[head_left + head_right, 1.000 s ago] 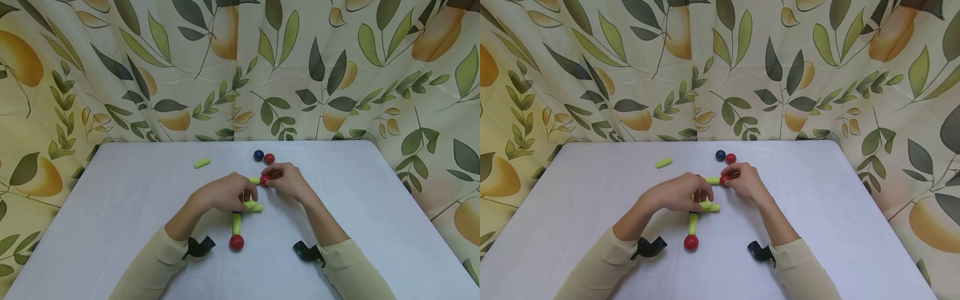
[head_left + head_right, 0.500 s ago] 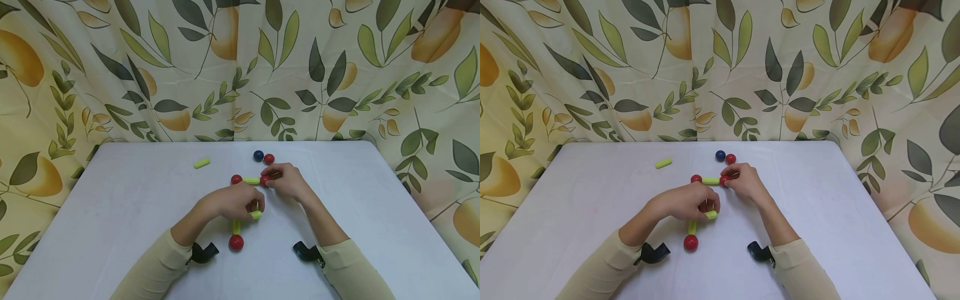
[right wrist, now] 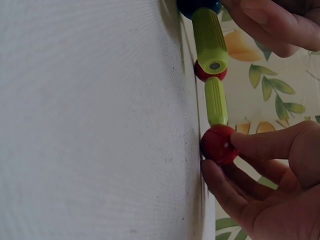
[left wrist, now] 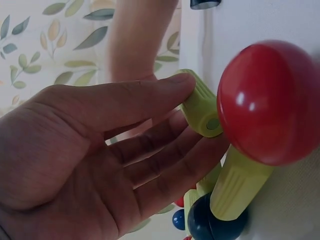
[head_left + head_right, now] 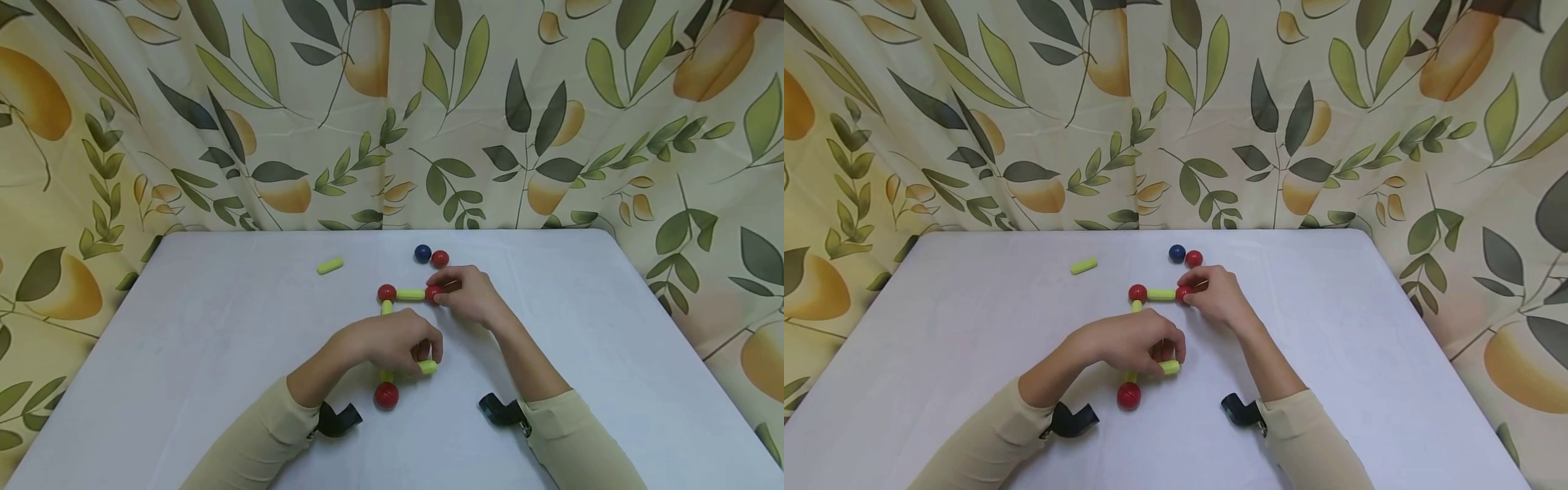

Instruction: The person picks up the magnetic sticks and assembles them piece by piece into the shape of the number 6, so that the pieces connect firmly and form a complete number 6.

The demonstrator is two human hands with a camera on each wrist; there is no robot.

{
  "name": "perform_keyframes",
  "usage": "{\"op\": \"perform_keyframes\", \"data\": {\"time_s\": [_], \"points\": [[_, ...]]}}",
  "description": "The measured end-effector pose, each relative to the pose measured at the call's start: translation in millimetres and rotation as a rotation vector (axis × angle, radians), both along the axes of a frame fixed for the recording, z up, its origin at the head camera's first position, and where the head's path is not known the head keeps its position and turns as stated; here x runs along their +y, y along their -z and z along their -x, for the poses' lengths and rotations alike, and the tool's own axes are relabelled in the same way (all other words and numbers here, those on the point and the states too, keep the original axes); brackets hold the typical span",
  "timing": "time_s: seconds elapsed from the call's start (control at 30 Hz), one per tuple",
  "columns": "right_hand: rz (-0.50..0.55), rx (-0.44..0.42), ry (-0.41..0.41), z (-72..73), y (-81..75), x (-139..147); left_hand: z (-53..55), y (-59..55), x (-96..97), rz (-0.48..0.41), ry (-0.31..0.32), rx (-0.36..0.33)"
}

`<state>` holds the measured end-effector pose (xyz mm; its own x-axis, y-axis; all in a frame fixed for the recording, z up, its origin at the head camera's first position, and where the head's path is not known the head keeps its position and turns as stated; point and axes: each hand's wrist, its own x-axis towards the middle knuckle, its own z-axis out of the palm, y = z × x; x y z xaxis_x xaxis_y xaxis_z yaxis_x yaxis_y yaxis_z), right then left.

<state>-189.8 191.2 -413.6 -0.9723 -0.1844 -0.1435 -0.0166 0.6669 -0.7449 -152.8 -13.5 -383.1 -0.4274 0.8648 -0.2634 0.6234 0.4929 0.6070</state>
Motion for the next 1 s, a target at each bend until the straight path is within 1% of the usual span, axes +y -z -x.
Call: {"op": "perform_keyframes", "data": {"time_s": [0.23,0.33,0.5,0.73,1.0], "points": [[0.002,-0.003,-0.001,-0.1,-0.7,0,-4.0,1.3,2.8,0.027,0.042,-0.008],[0.004,-0.006,0.001,-0.7,-2.1,-1,-6.1,1.7,3.8,0.038,0.050,-0.019],[0.007,-0.005,-0.001,0.0,-2.0,-1,-8.5,3.6,5.3,0.058,0.068,-0.019],[0.007,0.002,-0.003,0.1,-1.1,-1,-9.1,5.5,6.1,0.073,0.079,-0.038],[0.010,-0.002,-0.001,1.0,0.2,-1,-10.6,5.2,6.9,0.113,0.083,-0.074]]}}
